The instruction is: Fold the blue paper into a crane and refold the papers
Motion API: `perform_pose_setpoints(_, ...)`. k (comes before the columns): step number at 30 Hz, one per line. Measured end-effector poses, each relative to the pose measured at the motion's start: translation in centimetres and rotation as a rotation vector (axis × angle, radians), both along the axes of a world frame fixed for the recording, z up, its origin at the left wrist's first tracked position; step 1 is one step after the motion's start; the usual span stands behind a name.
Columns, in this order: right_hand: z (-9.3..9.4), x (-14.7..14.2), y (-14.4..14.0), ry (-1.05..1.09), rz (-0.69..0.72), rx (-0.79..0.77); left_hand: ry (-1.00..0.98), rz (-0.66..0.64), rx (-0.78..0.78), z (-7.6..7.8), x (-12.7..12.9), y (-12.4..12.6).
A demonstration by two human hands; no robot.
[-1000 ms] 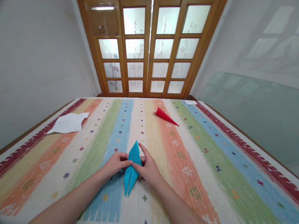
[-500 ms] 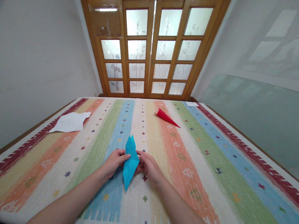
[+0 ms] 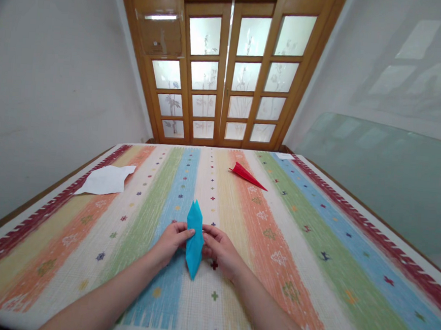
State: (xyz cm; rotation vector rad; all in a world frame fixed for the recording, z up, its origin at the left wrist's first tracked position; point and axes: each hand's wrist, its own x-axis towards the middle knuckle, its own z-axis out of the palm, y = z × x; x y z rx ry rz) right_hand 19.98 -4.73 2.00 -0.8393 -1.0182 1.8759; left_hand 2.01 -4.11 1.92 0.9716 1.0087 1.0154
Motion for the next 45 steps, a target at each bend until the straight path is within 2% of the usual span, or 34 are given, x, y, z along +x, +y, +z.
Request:
perform_pose_setpoints(16, 0.0, -0.1, -0.1, -0.035, 0.061, 0.076, 0.052, 0.077, 0.045, -0.1, 0.5, -0.3)
perform_pose_setpoints(30, -0.7, 0.0, 0.2, -0.137, 0.050, 0.215, 0.096, 0.066, 0.112, -0.8, 1.1, -0.1)
perform_pose_setpoints(37, -1.2, -0.4, 0.4, -0.134, -0.025, 0.207, 0.192, 0.069, 0.199, -1.7, 1.2, 0.0)
perform_pose_setpoints(45, -1.6, -0.4, 0.9, -0.065, -0.131, 0.107, 0.161, -0.011, 0.268, -0.8, 1.0, -0.2)
